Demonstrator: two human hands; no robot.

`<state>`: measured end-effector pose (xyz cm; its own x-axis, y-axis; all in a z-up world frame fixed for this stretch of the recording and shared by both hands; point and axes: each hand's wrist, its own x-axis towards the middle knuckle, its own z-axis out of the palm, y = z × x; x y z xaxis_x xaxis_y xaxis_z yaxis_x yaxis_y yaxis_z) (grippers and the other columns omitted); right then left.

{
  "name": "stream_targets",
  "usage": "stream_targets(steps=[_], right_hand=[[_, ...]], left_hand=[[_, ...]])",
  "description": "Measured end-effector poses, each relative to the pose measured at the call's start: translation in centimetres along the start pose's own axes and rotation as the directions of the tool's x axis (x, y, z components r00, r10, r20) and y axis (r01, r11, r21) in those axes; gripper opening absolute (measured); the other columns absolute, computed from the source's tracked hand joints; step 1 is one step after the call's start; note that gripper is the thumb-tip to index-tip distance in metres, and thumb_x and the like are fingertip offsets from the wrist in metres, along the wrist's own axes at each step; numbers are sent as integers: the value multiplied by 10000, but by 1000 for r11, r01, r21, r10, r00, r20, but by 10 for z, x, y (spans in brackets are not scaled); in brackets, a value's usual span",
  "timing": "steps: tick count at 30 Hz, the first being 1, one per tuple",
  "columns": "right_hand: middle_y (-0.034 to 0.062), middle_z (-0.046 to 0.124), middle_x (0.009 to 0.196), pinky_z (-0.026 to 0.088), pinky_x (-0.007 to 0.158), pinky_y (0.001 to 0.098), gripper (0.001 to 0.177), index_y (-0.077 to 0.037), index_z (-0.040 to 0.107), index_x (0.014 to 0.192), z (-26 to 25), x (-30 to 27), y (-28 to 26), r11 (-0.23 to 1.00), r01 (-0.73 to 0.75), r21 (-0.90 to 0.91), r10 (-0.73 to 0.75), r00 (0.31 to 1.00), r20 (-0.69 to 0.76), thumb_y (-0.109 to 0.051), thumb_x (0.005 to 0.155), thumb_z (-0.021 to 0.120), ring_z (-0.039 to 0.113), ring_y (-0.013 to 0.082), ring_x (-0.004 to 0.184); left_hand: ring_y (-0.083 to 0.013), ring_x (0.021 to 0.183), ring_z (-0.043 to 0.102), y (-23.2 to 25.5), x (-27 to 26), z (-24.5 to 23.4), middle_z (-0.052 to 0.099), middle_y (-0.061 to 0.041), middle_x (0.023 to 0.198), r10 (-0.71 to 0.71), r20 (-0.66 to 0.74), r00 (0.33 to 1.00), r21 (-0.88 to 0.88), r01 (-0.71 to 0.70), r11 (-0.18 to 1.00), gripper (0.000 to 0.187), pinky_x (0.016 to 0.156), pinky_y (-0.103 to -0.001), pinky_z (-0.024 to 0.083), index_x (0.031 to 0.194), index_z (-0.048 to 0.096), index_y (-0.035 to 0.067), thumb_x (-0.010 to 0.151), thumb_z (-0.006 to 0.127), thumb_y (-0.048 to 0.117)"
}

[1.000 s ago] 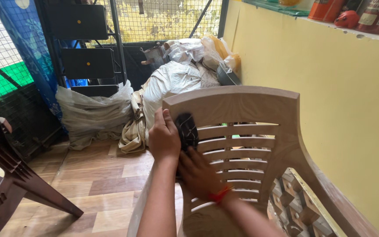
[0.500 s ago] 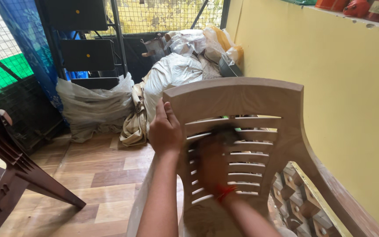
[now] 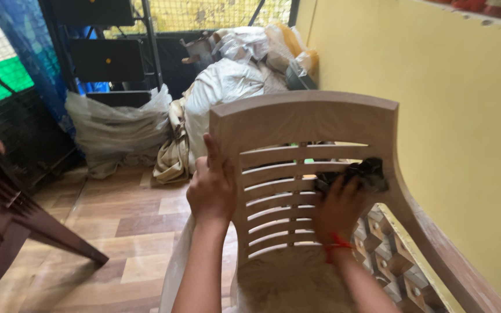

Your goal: The person wipes a beige plastic chair with a dark cloth, covering the seat, backrest, and armrests. They then move to a dark brown table and wipe its surface with the same cloth.

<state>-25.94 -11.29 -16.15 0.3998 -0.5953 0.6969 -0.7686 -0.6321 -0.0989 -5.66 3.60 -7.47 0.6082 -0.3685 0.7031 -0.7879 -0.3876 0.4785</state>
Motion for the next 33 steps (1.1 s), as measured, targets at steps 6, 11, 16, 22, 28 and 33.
stream_targets(steps=[6,11,16,22,28,33], right_hand=[[338,535,1295,348,1035,635,618,15,604,1310,-2,-43,-113,709,493,504,-577,817,11,-201,734,653,448,555,1184],[109,651,1270,477,973,542,383,-184,649,1267,5,-11,-8,901,318,294,-426,774,469,-132,892,589,585,377,1191],[261,526,1372,298,1099,714,586,-53,530,1399,-8,-26,40,971,183,-157,-192,981,-42,-283,871,640,473,553,1237],[395,451,1410,275,1077,680,676,86,504,1400,32,-76,-88,958,224,180,-252,957,147,-350,897,624,420,602,1246],[255,554,1356,324,1062,678,533,-49,576,1376,43,-77,-41,843,501,198,-534,825,187,-258,889,625,500,500,1221],[207,574,1275,315,1070,720,582,-47,562,1329,-4,-69,57,942,273,-193,-245,957,158,-311,816,635,519,499,1193]], left_hand=[[-385,796,668,-4,-9,7,598,-194,1089,161,-76,984,133,-150,980,949,561,-511,558,1637,-41,155,1010,633,389],[-382,871,664,-2,-11,6,562,-206,1186,191,-82,978,182,-174,968,934,606,-492,574,1638,14,97,1004,631,396],[-363,871,663,-2,-13,8,547,-216,1222,183,-63,981,243,-163,956,916,641,-493,583,1629,35,81,1008,632,391],[-383,907,661,-5,-13,17,516,-240,1262,208,-58,976,215,-191,958,895,650,-478,590,1637,25,60,1053,618,389],[-393,1008,632,0,-14,10,454,-239,1370,219,-26,975,273,-204,940,943,704,-498,572,1579,171,-14,944,677,464],[-393,1032,611,9,-15,0,444,-257,1396,217,-2,976,311,-205,928,928,743,-487,563,1540,235,-39,901,693,454]])
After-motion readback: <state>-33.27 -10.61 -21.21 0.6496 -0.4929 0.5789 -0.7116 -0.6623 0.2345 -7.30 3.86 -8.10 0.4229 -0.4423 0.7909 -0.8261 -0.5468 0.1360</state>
